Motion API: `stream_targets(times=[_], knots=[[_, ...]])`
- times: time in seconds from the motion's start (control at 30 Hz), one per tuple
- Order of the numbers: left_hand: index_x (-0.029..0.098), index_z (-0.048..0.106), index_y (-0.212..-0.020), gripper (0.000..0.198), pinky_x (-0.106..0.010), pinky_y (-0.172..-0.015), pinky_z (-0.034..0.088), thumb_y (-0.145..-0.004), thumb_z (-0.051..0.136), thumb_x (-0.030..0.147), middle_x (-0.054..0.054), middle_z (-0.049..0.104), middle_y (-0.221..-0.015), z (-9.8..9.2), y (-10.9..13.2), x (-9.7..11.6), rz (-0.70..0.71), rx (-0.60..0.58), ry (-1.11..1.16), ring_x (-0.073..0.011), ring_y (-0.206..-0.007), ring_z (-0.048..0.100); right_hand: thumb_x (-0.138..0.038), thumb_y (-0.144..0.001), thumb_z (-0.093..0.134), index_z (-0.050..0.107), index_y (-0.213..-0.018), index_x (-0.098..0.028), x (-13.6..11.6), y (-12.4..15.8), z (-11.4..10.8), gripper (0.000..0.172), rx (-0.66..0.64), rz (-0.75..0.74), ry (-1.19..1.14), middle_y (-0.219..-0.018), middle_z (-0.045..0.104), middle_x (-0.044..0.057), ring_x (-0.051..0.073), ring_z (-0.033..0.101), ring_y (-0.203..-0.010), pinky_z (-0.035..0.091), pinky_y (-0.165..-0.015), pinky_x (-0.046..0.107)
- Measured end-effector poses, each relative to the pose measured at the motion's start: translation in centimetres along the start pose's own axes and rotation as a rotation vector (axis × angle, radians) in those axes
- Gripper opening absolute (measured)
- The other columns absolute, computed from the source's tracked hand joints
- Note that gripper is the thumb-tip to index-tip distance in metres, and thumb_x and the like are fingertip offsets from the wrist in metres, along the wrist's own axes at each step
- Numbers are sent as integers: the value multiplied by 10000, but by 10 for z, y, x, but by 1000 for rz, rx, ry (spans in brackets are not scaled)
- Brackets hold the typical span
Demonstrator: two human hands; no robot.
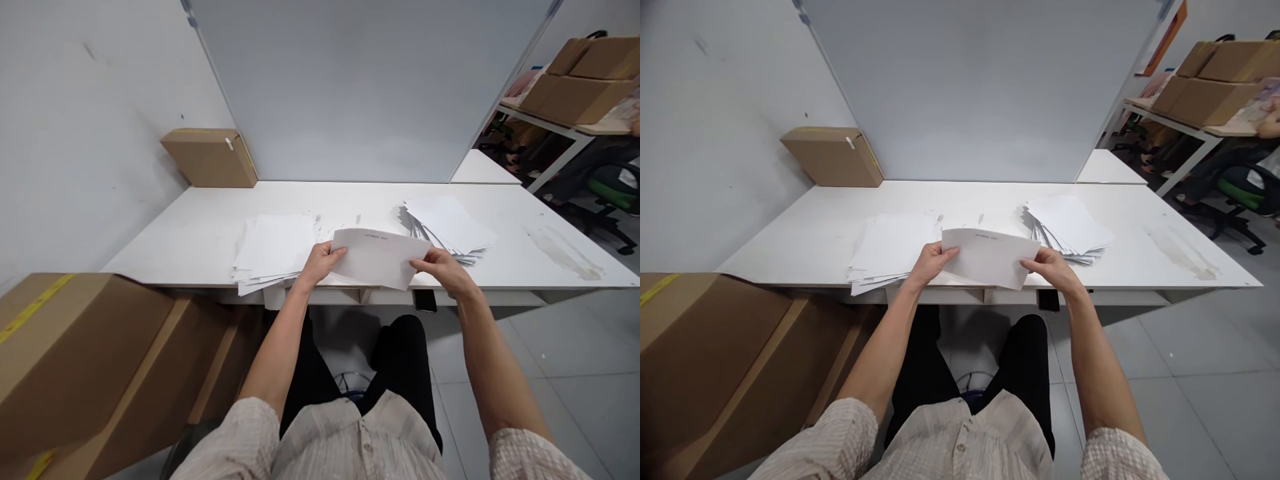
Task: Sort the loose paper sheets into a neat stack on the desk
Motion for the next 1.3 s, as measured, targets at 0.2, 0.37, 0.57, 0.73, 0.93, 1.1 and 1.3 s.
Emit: stream_targets(times=[0.2,0.37,0.57,0.73,0.93,1.1,1.3], knots=[[163,708,-771,293,-268,-540,487,-726,640,444,-46,692,-740,15,11,29,-40,-261,-188,-199,-654,638,-445,-706,691,615,-1107,-266,-41,29,-2,446,22,-134,293,-1124,636,65,249,589,-1007,490,-834,377],[198,692,-648,214,-285,-542,495,-709,656,400,-20,647,-608,26,24,29,62,-306,-224,-186,-577,615,-464,-763,597,656,-848,-223,-29,40,31,262,-194,3,330,-775,673,40,196,611,-671,476,-538,286],[198,707,-841,222,-280,-540,476,-699,656,360,-8,642,-600,11,14,-1,5,-284,-345,-175,-546,604,-425,-740,629,647,-929,-191,26,52,43,301,-151,337,-54,-867,713,77,251,670,-727,528,-584,329],[210,652,-1044,287,-299,-633,476,-791,521,239,-60,691,-791,4,-6,-24,82,25,-512,-181,-640,619,-398,-699,677,661,-874,-203,53,51,42,262,-56,473,-241,-826,726,63,246,678,-691,536,-576,334],[192,558,-1214,459,-354,-875,434,-794,406,87,-93,632,-1020,16,-20,-49,281,114,-614,-204,-938,576,-385,-694,672,657,-817,-202,42,41,44,220,34,478,-184,-777,724,61,245,674,-658,524,-540,322],[206,540,-1233,474,-352,-899,414,-809,379,68,-90,598,-1040,17,-20,-57,329,76,-609,-203,-980,542,-344,-690,676,665,-802,-195,38,34,46,187,83,498,-155,-780,724,61,242,671,-652,509,-526,305],[215,534,-1246,523,-322,-881,419,-795,355,21,-70,567,-985,19,-17,-56,301,32,-666,-187,-948,530,-343,-684,696,667,-859,-180,43,29,47,241,114,522,-198,-811,723,68,235,672,-677,517,-531,283]])
Point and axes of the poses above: each hand's wrist, its own y-axis away from the middle knuckle, its own z-axis out of the palm, x = y × z, the point moved 3 cm from there along -y, towards the middle knuckle
